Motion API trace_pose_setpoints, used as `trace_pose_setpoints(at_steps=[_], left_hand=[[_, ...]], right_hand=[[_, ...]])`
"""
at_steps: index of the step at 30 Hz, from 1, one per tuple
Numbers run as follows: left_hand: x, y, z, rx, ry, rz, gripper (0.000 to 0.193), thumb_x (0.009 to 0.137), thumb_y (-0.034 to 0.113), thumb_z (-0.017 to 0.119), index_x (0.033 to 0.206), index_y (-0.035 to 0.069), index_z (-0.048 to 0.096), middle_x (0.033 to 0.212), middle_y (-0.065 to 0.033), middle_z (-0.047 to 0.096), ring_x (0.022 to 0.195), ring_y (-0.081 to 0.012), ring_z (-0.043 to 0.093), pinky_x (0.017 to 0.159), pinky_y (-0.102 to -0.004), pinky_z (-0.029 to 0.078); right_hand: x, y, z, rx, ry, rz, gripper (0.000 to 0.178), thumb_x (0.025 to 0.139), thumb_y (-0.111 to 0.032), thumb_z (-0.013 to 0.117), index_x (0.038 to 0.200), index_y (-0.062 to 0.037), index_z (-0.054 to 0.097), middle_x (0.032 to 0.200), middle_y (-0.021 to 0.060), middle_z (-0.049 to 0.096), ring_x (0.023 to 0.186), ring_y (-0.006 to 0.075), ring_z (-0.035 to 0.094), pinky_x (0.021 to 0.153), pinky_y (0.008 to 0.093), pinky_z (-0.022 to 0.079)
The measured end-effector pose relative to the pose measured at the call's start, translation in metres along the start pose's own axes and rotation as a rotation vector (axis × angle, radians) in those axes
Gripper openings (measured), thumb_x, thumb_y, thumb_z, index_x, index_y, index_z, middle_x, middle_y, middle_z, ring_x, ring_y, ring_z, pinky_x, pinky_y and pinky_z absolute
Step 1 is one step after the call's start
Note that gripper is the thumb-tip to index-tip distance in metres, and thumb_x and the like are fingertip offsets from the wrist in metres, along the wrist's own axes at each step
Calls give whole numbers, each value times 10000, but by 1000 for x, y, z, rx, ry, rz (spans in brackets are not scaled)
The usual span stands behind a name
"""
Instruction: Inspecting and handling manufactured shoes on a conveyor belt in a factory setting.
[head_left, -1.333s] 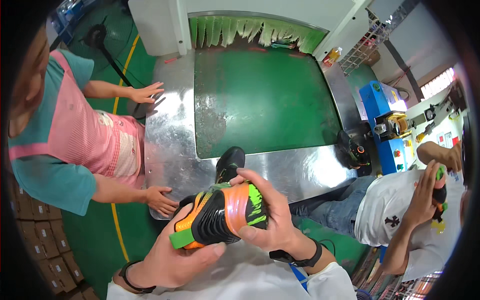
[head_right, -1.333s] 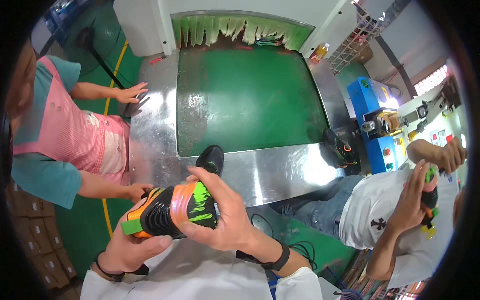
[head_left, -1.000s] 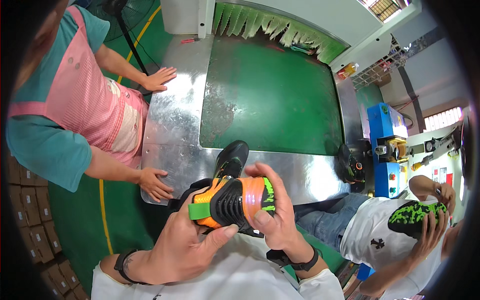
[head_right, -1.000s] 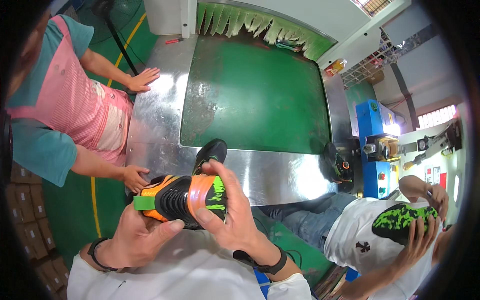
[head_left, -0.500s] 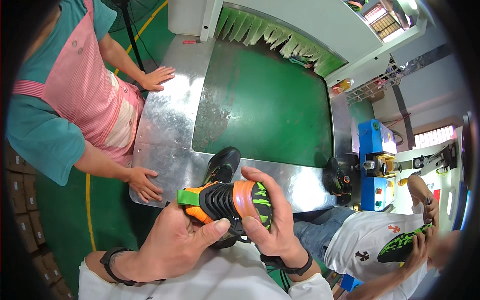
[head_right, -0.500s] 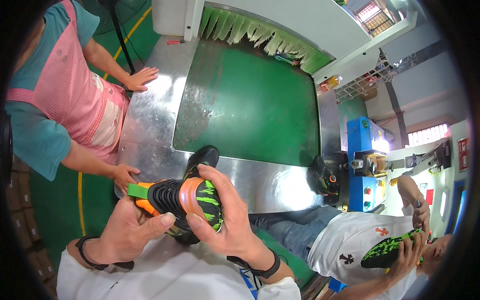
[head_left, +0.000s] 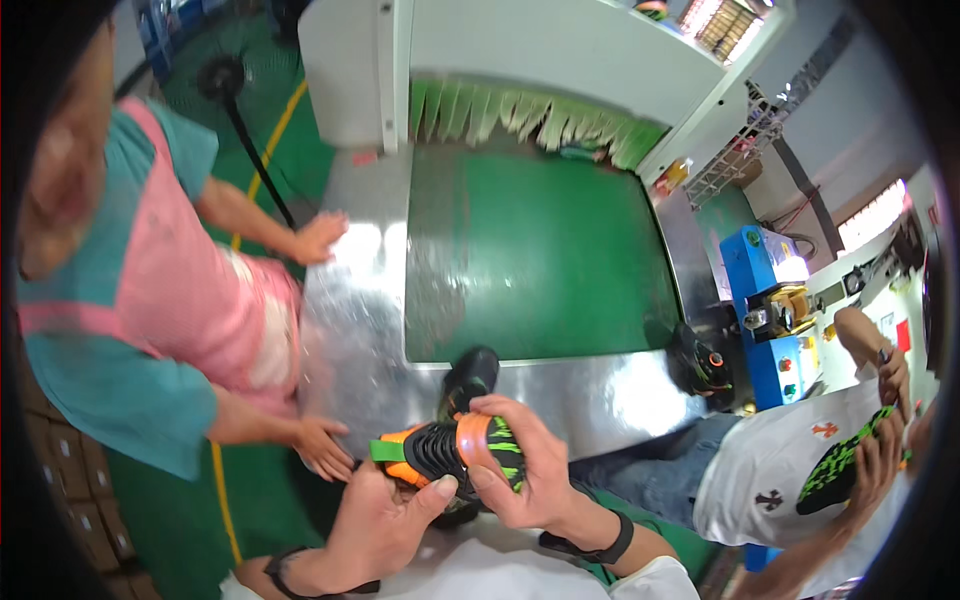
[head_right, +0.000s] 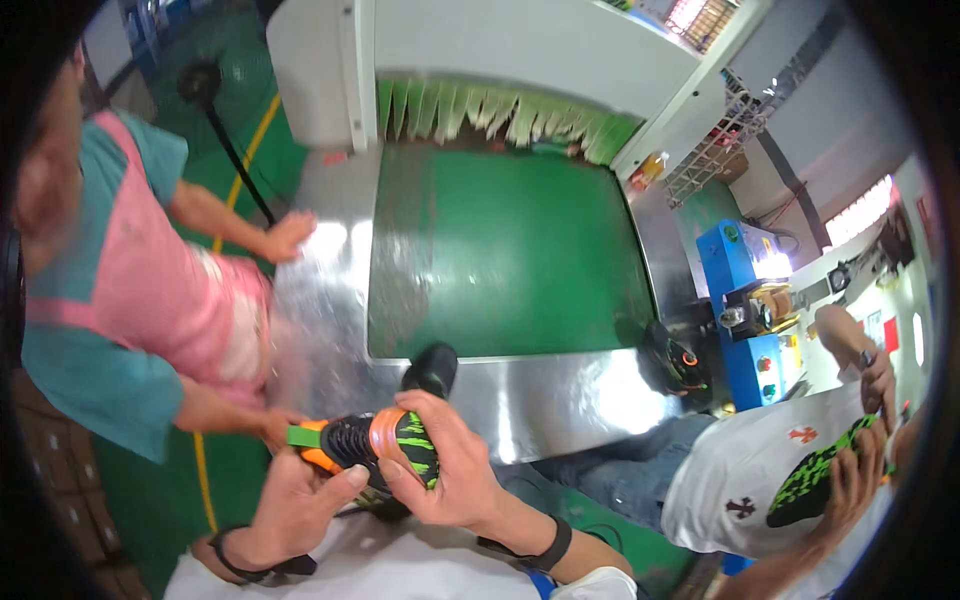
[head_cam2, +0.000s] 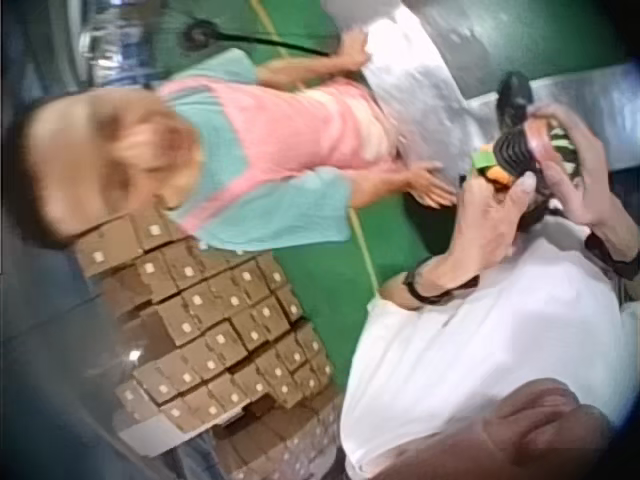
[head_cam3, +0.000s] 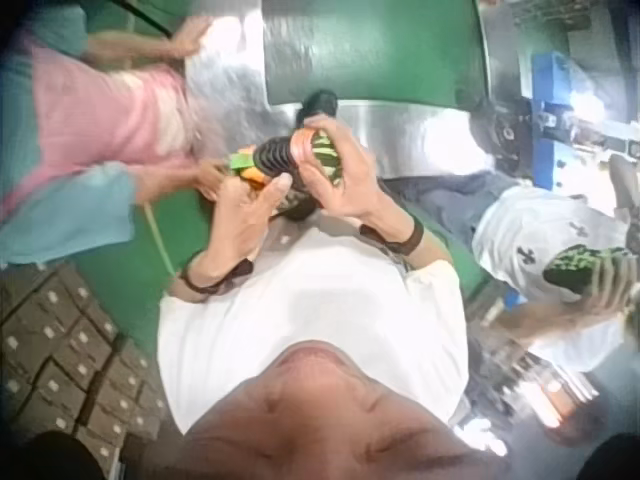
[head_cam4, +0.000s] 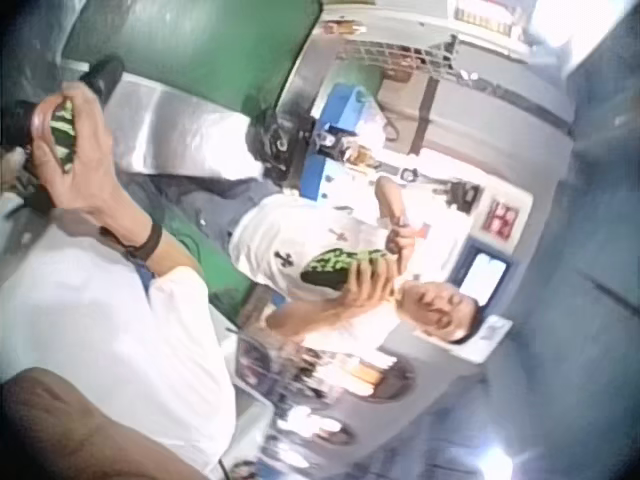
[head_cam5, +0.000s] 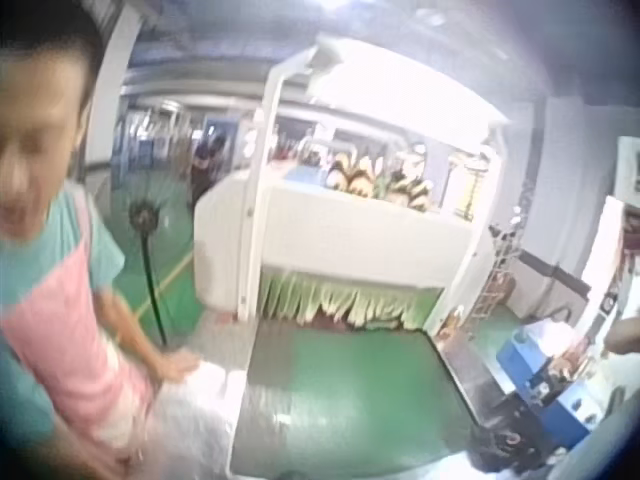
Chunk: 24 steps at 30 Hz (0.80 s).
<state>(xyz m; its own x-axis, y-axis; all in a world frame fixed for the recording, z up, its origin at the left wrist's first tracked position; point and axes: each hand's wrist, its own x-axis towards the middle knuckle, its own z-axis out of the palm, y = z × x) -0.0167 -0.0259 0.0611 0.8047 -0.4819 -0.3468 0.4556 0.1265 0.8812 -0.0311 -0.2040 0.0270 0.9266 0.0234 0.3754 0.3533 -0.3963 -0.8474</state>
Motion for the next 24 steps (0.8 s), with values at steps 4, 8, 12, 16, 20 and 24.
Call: trace_pose_setpoints(at_steps=[4,8,12,16,20,24], left_hand=[[-4,4,-6,-21,-15,45,429,885,57,636,1253,-33,436,1094,-58,579,955,-91,564,824,-251,485],[-7,3,-3,-93,-10,-1,496,849,15,651,1287,-53,427,1163,-109,575,1031,-154,582,913,-310,477],[-8,4,-2,19,-81,-97,510,882,104,663,1289,-19,381,1119,-49,541,995,-76,542,848,-235,469],[-15,0,3,-90,-69,-95,449,895,159,658,1242,-16,431,1028,-12,568,845,-32,541,717,-207,477],[-13,-4,0,192,-28,-55,392,916,154,627,1235,-31,495,1052,-33,595,911,-65,546,768,-229,474],[-6,-4,-7,177,2,6,384,888,228,666,1170,-5,548,903,16,619,770,-29,539,668,-197,455]], right_hand=[[-2,9,-6,77,-90,12,621,737,-167,731,1255,26,447,1210,220,515,1087,368,555,937,401,446],[-6,7,-27,114,-143,-63,697,723,-189,755,1294,32,421,1272,231,485,1160,379,512,984,412,415],[-11,3,-38,91,-223,-25,738,683,-205,767,1292,37,428,1267,237,492,1153,379,522,985,410,415],[-20,0,-30,-30,-95,-141,685,624,-225,774,1188,52,501,1127,224,574,973,365,608,848,393,500],[-25,-2,-17,-143,44,-219,653,612,-233,781,1143,44,521,1073,213,589,931,356,616,795,398,520],[-20,2,-23,14,-116,-121,619,712,-225,775,1210,32,510,1141,184,571,994,327,609,856,383,504]])
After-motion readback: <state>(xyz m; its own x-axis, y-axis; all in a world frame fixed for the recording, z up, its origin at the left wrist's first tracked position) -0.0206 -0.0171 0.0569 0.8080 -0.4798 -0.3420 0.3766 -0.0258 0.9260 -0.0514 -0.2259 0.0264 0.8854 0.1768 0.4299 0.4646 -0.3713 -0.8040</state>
